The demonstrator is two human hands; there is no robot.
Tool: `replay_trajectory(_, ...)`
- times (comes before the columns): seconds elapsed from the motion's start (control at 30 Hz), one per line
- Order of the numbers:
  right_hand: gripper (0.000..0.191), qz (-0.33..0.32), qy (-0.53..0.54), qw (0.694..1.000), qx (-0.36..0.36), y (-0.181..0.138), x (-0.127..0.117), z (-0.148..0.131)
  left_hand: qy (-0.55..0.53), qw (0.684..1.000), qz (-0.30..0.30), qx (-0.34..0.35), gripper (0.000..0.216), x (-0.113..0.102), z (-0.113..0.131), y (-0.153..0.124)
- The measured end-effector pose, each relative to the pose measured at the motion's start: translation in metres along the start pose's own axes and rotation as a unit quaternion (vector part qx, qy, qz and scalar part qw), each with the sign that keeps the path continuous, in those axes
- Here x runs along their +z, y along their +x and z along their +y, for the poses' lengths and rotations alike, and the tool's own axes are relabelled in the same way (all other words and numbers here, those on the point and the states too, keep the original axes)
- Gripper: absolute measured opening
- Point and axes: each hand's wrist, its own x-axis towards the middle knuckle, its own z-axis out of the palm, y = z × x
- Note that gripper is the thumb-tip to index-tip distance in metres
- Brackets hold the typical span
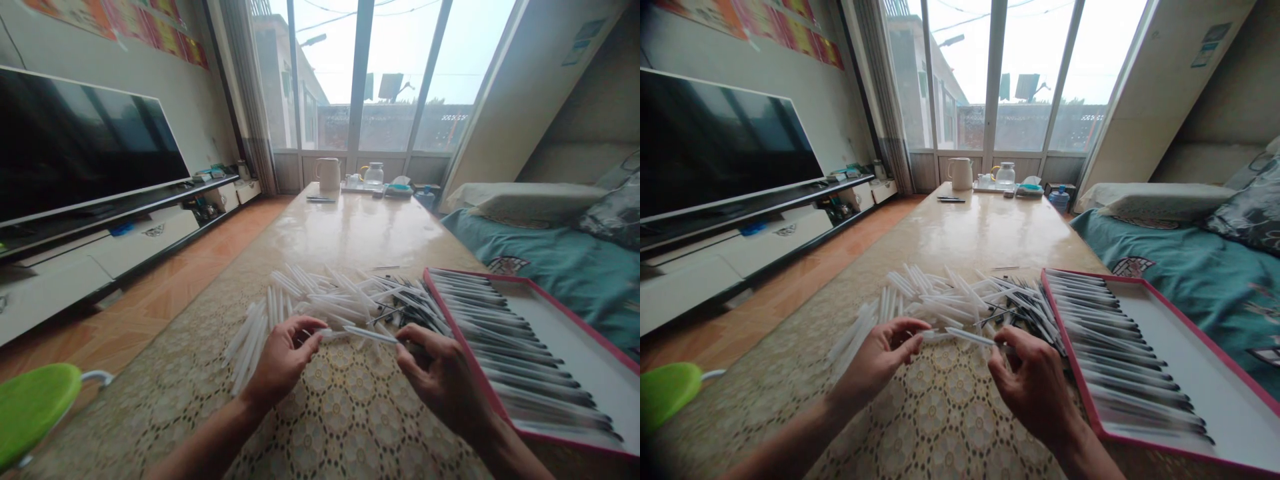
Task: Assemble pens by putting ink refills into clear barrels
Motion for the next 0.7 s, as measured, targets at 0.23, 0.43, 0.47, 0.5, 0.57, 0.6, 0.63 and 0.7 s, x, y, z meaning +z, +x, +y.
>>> replay_trajectory(0.23, 0.010, -0.041, -0.016, 0.998, -0.034, 0.000, -0.001, -0.007, -0.170, 0.979, -0.046, -0.099, 0.026, 0.009, -0.017, -0.002)
replay_trajectory(0.43, 0.013, -0.061, -0.013, 0.997, -0.035, 0.000, 0.004, -0.008, -0.161, 0.979, -0.074, -0.097, 0.024, 0.009, -0.018, -0.002)
replay_trajectory(0.47, 0.014, -0.063, -0.012, 0.997, -0.038, 0.000, 0.005, -0.008, -0.161, 0.979, -0.080, -0.096, 0.024, 0.009, -0.017, -0.002)
replay_trajectory(0.5, 0.014, -0.066, -0.011, 0.997, -0.042, 0.000, 0.006, -0.006, -0.163, 0.979, -0.084, -0.094, 0.023, 0.009, -0.017, -0.002)
replay_trajectory(0.57, 0.016, -0.082, -0.004, 0.995, -0.061, -0.001, 0.009, -0.003, -0.172, 0.977, -0.094, -0.089, 0.023, 0.009, -0.017, -0.003)
replay_trajectory(0.6, 0.016, -0.094, -0.006, 0.993, -0.075, -0.001, 0.010, -0.001, -0.178, 0.975, -0.100, -0.086, 0.023, 0.009, -0.017, -0.003)
replay_trajectory(0.63, 0.017, -0.106, -0.015, 0.990, -0.090, 0.000, 0.012, 0.001, -0.184, 0.974, -0.104, -0.083, 0.024, 0.009, -0.018, -0.003)
replay_trajectory(0.7, 0.015, -0.120, -0.046, 0.985, -0.116, 0.000, 0.016, 0.004, -0.197, 0.970, -0.115, -0.082, 0.025, 0.012, -0.020, -0.004)
